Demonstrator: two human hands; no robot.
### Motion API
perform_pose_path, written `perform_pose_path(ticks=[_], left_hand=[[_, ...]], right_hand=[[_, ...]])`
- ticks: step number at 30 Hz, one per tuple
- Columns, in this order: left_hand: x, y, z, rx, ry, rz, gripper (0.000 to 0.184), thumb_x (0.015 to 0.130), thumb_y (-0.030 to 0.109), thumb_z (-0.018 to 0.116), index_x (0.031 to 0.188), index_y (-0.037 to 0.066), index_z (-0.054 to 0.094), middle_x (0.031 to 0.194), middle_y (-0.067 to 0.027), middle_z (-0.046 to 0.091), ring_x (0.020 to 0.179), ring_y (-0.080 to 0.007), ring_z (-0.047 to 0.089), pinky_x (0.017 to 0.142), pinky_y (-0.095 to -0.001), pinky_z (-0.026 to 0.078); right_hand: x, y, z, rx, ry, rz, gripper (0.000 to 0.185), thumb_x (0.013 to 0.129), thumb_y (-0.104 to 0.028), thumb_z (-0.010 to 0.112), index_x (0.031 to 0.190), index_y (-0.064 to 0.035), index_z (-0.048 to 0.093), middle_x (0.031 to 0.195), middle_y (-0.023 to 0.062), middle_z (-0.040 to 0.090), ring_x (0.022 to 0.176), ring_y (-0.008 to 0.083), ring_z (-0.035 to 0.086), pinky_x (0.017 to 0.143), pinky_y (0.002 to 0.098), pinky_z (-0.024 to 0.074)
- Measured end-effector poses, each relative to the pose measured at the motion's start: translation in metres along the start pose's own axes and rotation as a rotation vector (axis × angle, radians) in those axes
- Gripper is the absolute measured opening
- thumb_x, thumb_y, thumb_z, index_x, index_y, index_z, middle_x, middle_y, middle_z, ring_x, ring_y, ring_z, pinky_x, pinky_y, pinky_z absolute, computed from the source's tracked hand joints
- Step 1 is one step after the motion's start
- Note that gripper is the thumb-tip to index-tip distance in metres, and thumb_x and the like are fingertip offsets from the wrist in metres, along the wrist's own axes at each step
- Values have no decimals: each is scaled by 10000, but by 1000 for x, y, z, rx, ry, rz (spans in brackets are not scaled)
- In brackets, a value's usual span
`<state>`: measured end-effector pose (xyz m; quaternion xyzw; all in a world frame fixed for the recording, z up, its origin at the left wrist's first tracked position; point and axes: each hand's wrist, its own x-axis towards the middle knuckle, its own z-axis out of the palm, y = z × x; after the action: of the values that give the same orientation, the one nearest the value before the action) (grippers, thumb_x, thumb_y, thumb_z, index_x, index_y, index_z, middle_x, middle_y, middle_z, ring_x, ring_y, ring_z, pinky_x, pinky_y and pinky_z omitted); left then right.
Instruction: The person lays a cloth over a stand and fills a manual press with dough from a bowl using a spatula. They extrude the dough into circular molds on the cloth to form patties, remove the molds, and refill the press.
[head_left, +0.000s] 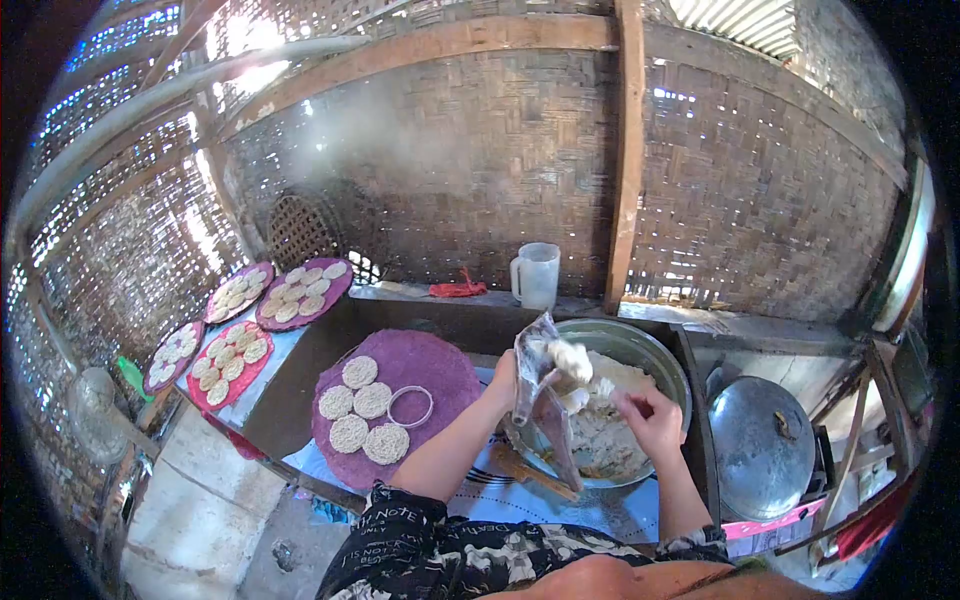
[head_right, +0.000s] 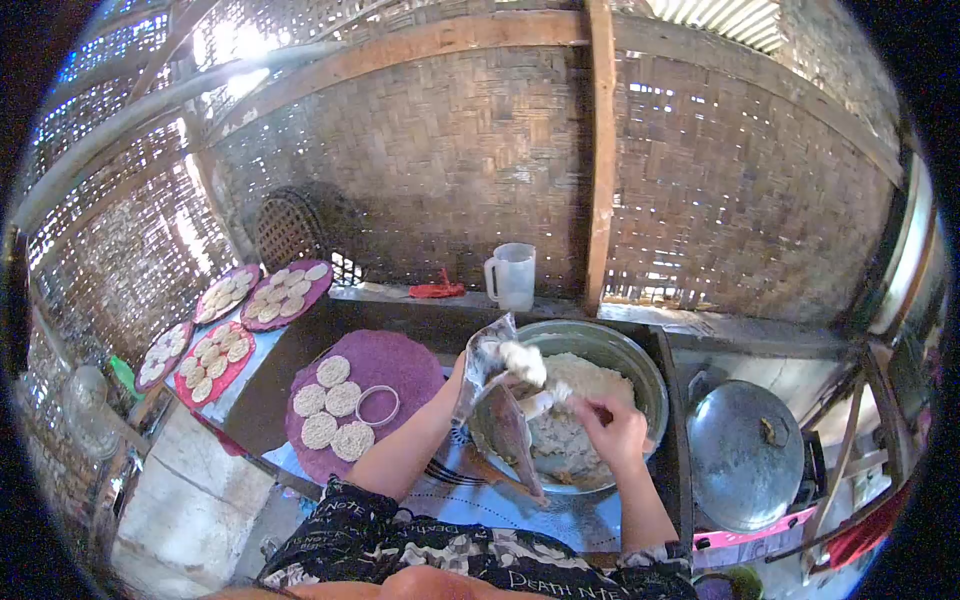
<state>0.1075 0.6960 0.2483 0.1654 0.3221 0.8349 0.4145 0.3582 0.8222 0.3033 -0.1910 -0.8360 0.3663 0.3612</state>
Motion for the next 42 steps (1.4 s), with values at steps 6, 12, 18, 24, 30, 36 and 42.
perform_pose_path(ticks=[6, 12, 18, 24, 30, 36, 42], left_hand=[[-67, 55, 26, 781, 47, 350, 339, 696, 20, 668, 1014, 41, 555, 925, -66, 576, 825, -224, 576, 792, -369, 503], [-92, 70, 73, 13, -441, 424, 256, 645, 84, 678, 840, 99, 513, 794, 6, 436, 738, -155, 559, 940, -445, 397], [-152, 84, 96, 167, -487, 564, 345, 668, 148, 714, 950, 73, 531, 923, -28, 468, 827, -153, 556, 943, -396, 396], [-207, 111, 35, 968, -254, 643, 555, 625, 50, 743, 1133, 26, 519, 1097, -84, 577, 968, -174, 566, 874, -302, 439], [-240, 132, 21, 1424, 23, 435, 392, 610, 139, 737, 975, 80, 605, 996, -81, 611, 973, -231, 561, 894, -350, 415], [-242, 143, 8, 1834, 37, 697, 371, 584, 300, 684, 909, 128, 635, 949, -67, 604, 976, -261, 528, 935, -402, 354], [-248, 142, -1, 2019, 30, 561, 344, 637, 371, 608, 893, 142, 621, 951, -78, 595, 967, -260, 522, 904, -392, 363]], right_hand=[[-4, 10, -36, -195, -61, 86, 267, 712, -262, 704, 832, -25, 668, 744, 77, 632, 677, 155, 594, 657, 283, 468], [-35, 4, 52, 1105, -527, 147, 804, 782, -684, 380, 1298, -68, 379, 1145, 174, 518, 990, 249, 532, 869, 387, 402], [-61, -90, 82, 2136, -1349, 501, 1002, 679, -799, 339, 1342, -55, 241, 1031, 251, 533, 407, 143, 456, 333, 246, 360], [-32, -129, 68, 1483, -921, 364, 920, 762, -723, 315, 1296, 25, 277, 889, 160, 545, 362, 80, 394, 281, 177, 274], [-20, -190, 78, 786, -559, -79, 753, 825, -463, 520, 1334, 26, 256, 999, 157, 545, 641, 147, 582, 412, 213, 424], [-12, -202, 86, 36, -386, -808, 787, 746, -450, 615, 1335, -39, 293, 1148, 183, 445, 991, 320, 524, 687, 390, 496], [-37, -208, 102, -87, -328, -866, 1002, 566, -575, 705, 1321, -67, 285, 1096, 171, 448, 926, 343, 528, 626, 416, 493]])
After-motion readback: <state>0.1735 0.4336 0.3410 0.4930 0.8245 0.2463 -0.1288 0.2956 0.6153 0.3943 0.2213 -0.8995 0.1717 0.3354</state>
